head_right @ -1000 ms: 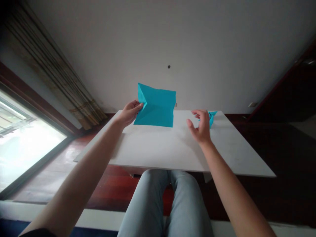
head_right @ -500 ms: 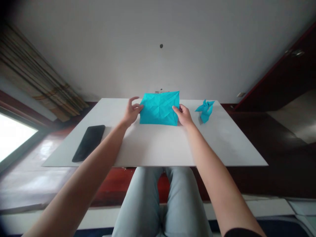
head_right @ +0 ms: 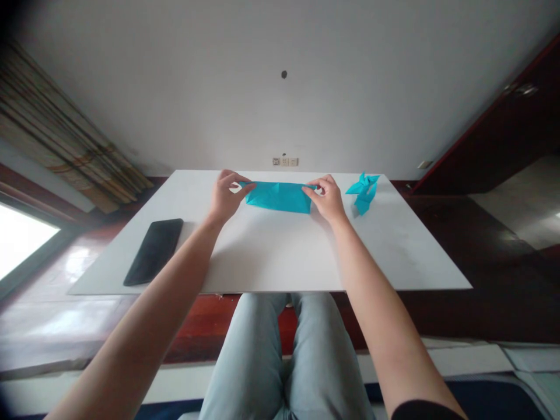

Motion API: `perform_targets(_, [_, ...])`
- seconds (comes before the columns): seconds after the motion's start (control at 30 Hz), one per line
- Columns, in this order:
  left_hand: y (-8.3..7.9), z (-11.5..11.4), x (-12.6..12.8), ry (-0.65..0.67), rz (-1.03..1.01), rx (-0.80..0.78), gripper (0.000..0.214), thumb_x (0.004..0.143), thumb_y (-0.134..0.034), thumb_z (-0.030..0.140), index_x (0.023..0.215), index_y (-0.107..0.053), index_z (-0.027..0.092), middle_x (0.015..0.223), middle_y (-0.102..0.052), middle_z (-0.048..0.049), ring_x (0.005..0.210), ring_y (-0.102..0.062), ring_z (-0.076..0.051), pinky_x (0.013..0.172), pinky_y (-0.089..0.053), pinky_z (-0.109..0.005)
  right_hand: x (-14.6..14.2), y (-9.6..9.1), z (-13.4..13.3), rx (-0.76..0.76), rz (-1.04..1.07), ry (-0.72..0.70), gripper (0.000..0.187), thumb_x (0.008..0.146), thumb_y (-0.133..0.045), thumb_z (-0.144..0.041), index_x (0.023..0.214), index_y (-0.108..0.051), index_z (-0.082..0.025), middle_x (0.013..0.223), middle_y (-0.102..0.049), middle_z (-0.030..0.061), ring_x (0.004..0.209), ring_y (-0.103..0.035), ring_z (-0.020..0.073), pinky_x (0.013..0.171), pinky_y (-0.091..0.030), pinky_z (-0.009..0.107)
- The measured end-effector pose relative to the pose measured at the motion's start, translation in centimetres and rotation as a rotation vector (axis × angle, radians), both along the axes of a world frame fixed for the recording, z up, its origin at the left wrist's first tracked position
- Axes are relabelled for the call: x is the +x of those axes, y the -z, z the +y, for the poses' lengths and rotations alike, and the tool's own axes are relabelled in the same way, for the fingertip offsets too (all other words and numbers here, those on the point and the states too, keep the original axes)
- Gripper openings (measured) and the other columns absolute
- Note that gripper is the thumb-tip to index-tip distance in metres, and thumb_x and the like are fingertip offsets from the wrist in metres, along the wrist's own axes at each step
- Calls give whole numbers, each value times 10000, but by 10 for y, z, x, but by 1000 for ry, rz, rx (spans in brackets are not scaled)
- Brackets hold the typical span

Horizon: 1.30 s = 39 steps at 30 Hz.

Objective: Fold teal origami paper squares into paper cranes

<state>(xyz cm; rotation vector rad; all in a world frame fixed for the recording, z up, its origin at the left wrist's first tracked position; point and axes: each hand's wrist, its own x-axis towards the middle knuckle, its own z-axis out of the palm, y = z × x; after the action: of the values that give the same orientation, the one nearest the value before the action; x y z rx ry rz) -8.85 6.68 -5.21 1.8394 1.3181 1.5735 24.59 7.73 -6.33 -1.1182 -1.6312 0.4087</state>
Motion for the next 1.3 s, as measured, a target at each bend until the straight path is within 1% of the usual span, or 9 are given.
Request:
perform_targets(0.1, [-4, -1, 4, 20, -79, 70, 219, 935, -929, 341, 945, -743, 225, 1138, -730, -73, 1136, -684, -229, 1003, -565, -362, -3, -4, 2, 29, 177, -12, 593, 787, -909, -841, 962, -751, -297, 1068, -695, 46, 1031, -671, 258, 1025, -608, 469])
perform_targets(0.23, [-2, 0, 10, 142, -257, -42, 469, 980, -886, 595, 899, -598, 233, 815, -637, -5, 758, -593, -150, 676, -489, -272, -13, -6, -4, -128, 386, -168, 654, 758, -914, -891, 1001, -744, -308, 985, -746, 38, 1092, -729, 290, 989, -627, 438])
perform_targets(0.33, [2, 2, 10, 141, -306, -88, 514, 962, -890, 622, 888, -559, 236, 806, -637, 1, 739, -582, -134, 621, -450, -240, -17, -5, -9, -255, 387, -200, 654, 750, -933, -881, 1020, -801, -301, 995, -821, 49, 1061, -761, 314, 939, -663, 461])
perform_targets(0.5, [2, 0, -2, 132, -97, -152, 349, 875, -944, 433, 1035, -739, 200, 996, -797, -63, 822, -677, -151, 737, -547, -268, -11, -1, -6, -331, 388, -173, 667, 671, -985, -878, 960, -845, -294, 979, -863, 41, 952, -786, 300, 887, -688, 468])
perform_targets(0.63, [-7, -10, -5, 280, 121, -272, 459, 846, -967, 534, 1151, -867, 207, 1133, -869, -114, 1046, -787, -276, 889, -626, -349, -10, -2, -11, -490, 332, -312, 637, 661, -1046, -792, 987, -869, -274, 980, -881, 70, 910, -807, 325, 836, -697, 505])
perform_targets(0.83, [-9, -15, 3, 523, 197, -444, 532, 847, -930, 739, 852, -864, 210, 784, -799, -38, 707, -702, -201, 605, -535, -282, -15, -6, -17, -509, 350, -371, 638, 649, -1071, -755, 1018, -847, -285, 1029, -881, 65, 960, -807, 328, 838, -700, 498])
perform_targets(0.93, [-2, -12, 1, 601, 152, -520, 549, 810, -952, 751, 867, -868, 212, 825, -823, -48, 704, -709, -203, 603, -565, -290, -11, -4, -10, -444, 334, -276, 661, 618, -1057, -804, 901, -769, -280, 855, -802, 24, 820, -738, 242, 702, -630, 379])
perform_targets(1.07, [9, -8, 8, 511, -42, -553, 565, 754, -1009, 706, 925, -831, 198, 891, -838, -69, 759, -735, -214, 644, -605, -302, -10, -2, -4, -410, 413, -172, 767, 599, -1004, -889, 984, -721, -289, 867, -765, -11, 768, -711, 182, 619, -556, 295])
perform_targets(1.3, [24, -10, 44, 492, -456, -497, 650, 742, -1036, 672, 1050, -722, 193, 1084, -850, -85, 937, -792, -210, 854, -666, -322, -35, 6, -13, -536, 457, -382, 879, 616, -1058, -769, 1242, -619, -335, 1023, -847, 0, 957, -817, 259, 852, -668, 408])
